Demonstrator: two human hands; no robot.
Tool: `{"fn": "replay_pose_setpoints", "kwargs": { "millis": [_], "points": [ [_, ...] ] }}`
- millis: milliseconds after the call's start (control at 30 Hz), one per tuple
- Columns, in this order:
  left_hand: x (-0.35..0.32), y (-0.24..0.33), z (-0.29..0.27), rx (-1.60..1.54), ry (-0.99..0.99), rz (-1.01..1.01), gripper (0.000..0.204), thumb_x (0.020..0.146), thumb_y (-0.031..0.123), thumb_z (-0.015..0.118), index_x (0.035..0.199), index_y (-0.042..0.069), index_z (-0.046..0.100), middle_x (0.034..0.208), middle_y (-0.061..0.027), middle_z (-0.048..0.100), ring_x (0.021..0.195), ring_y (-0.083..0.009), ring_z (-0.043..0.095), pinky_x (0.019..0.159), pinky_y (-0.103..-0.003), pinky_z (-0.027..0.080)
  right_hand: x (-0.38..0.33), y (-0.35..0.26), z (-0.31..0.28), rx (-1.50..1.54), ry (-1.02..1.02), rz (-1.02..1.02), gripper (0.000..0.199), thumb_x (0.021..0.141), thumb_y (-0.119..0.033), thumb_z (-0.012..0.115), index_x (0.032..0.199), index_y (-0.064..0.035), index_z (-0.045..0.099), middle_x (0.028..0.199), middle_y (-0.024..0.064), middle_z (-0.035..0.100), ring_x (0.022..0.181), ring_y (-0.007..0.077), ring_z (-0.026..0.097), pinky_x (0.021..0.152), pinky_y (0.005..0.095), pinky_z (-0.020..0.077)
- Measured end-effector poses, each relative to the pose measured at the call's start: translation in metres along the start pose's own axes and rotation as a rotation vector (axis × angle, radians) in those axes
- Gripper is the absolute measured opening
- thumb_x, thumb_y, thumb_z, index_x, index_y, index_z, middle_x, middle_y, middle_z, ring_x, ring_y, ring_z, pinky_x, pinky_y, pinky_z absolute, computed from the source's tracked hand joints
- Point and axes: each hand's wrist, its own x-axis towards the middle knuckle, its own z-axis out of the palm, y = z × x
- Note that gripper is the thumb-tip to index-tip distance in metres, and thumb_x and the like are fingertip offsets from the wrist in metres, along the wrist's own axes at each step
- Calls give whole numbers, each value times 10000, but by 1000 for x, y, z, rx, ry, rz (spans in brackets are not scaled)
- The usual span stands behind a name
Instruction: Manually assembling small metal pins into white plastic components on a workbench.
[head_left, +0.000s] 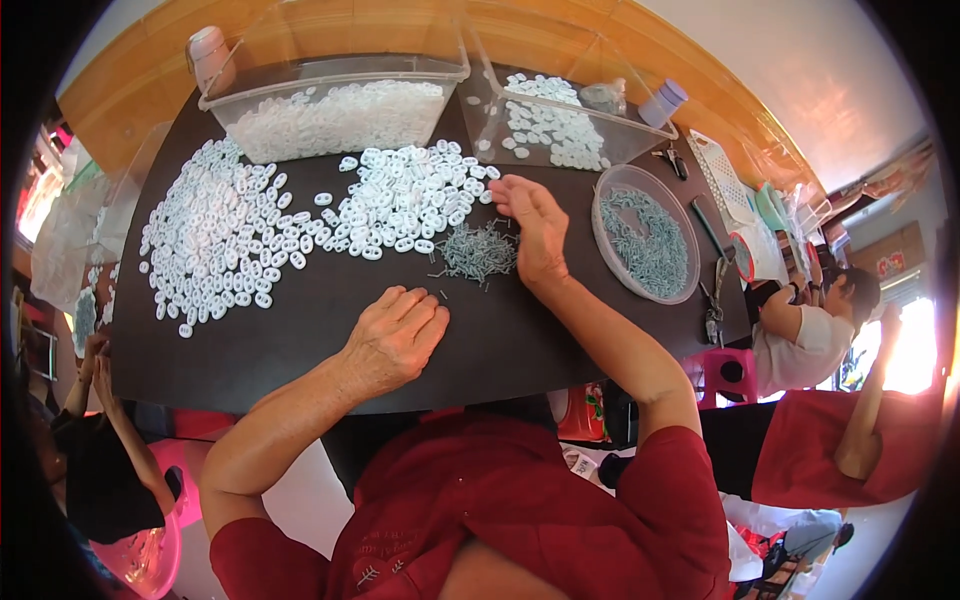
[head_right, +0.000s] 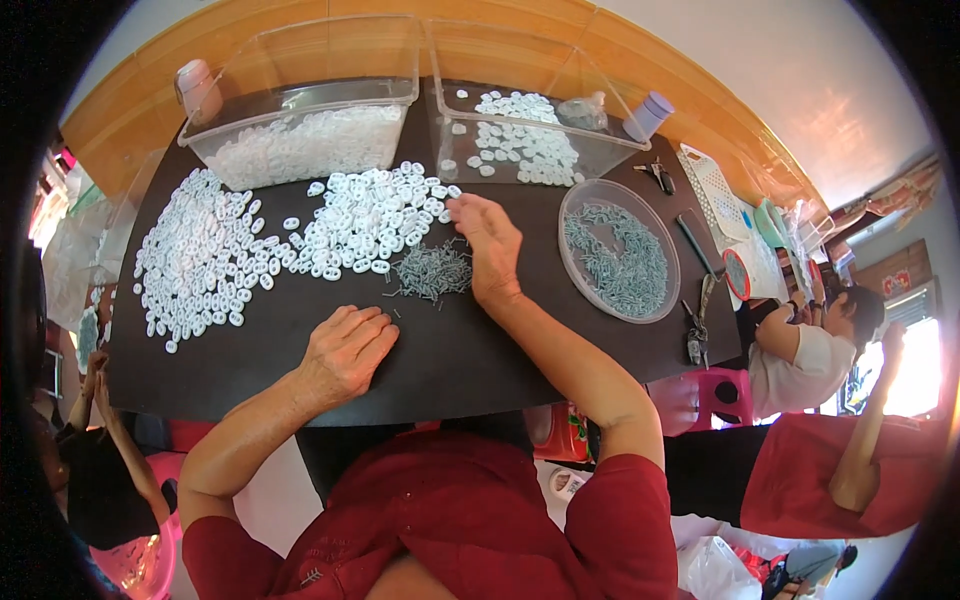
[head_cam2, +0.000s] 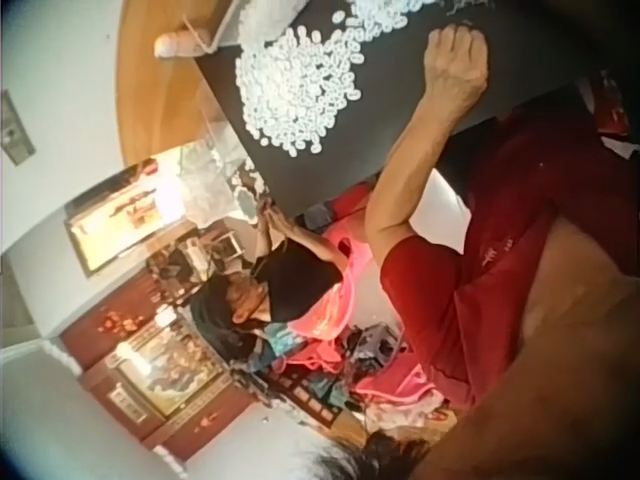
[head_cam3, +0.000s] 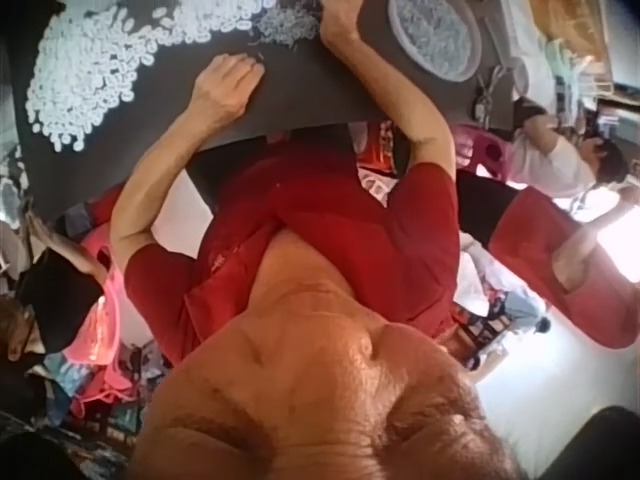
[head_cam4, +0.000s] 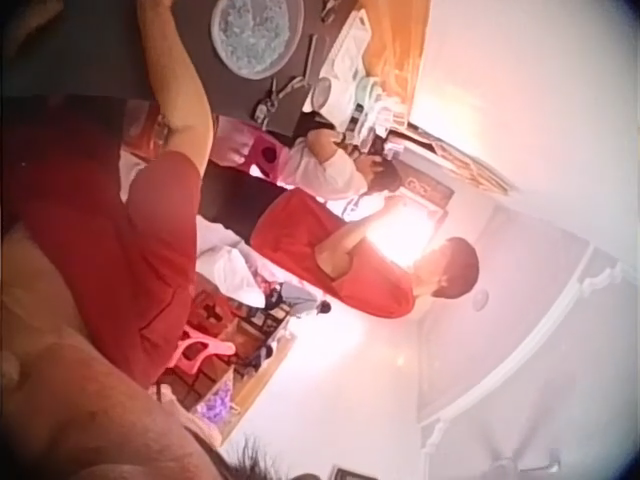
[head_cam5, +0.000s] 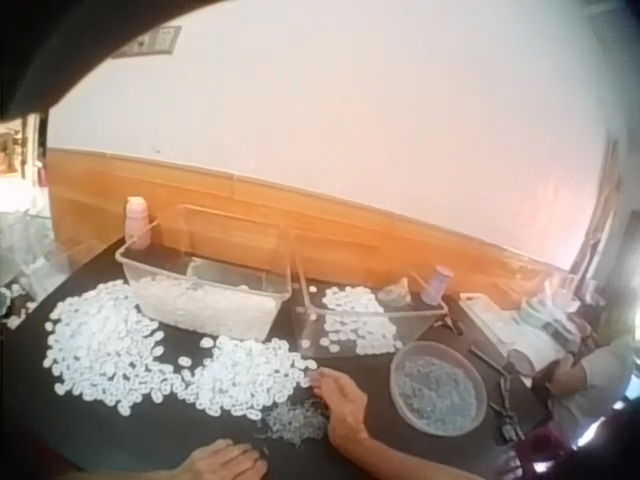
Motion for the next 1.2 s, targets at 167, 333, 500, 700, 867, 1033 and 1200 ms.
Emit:
{"fn": "replay_pose_setpoints", "kwargs": {
  "millis": [167,333,500,700,867,1033,1200],
  "points": [
    [1,2,0,2,-11,-13,285,635,48,611,902,-48,610,893,-148,605,858,-273,601,710,-366,483,6,-3,-6,71,-2,-10,325,964,-207,511,1134,67,549,1093,189,632,963,217,615,844,303,472],
    [5,1,1,-5,26,31,262,643,56,600,882,-51,601,853,-148,591,840,-268,590,698,-352,473,30,-2,-20,93,96,19,267,941,-181,544,1052,56,596,975,154,674,845,179,635,754,278,494],
    [0,0,0,4,4,4,270,646,69,601,889,-50,602,871,-151,600,845,-268,593,708,-356,478,12,-3,0,92,-4,50,263,934,-186,555,1020,56,611,948,155,681,828,182,642,742,274,496],
    [-3,0,2,3,-7,-20,294,627,49,614,906,-43,620,933,-156,616,880,-288,608,713,-380,497,0,-15,-8,12,-78,23,269,947,-190,533,1023,56,612,957,161,680,847,185,644,768,284,496],
    [-6,-1,3,-9,-4,-22,283,631,46,621,901,-42,621,926,-155,612,877,-286,603,701,-379,498,-14,-33,-31,-275,-54,55,173,920,-72,557,1036,40,618,933,129,683,824,140,634,748,247,489],
    [-6,0,0,-30,-20,-47,276,622,35,625,888,-38,620,890,-141,608,829,-270,604,674,-358,497,-46,-41,-45,-513,-93,14,125,865,-5,600,978,9,651,889,78,666,830,140,619,746,242,477],
    [-7,-8,-3,-56,129,-203,218,625,-14,672,837,6,625,735,-73,588,622,-224,565,546,-322,442,-58,-50,-43,-824,-166,-146,145,761,23,662,898,-22,673,806,83,625,765,210,594,683,306,464]
  ]
}}
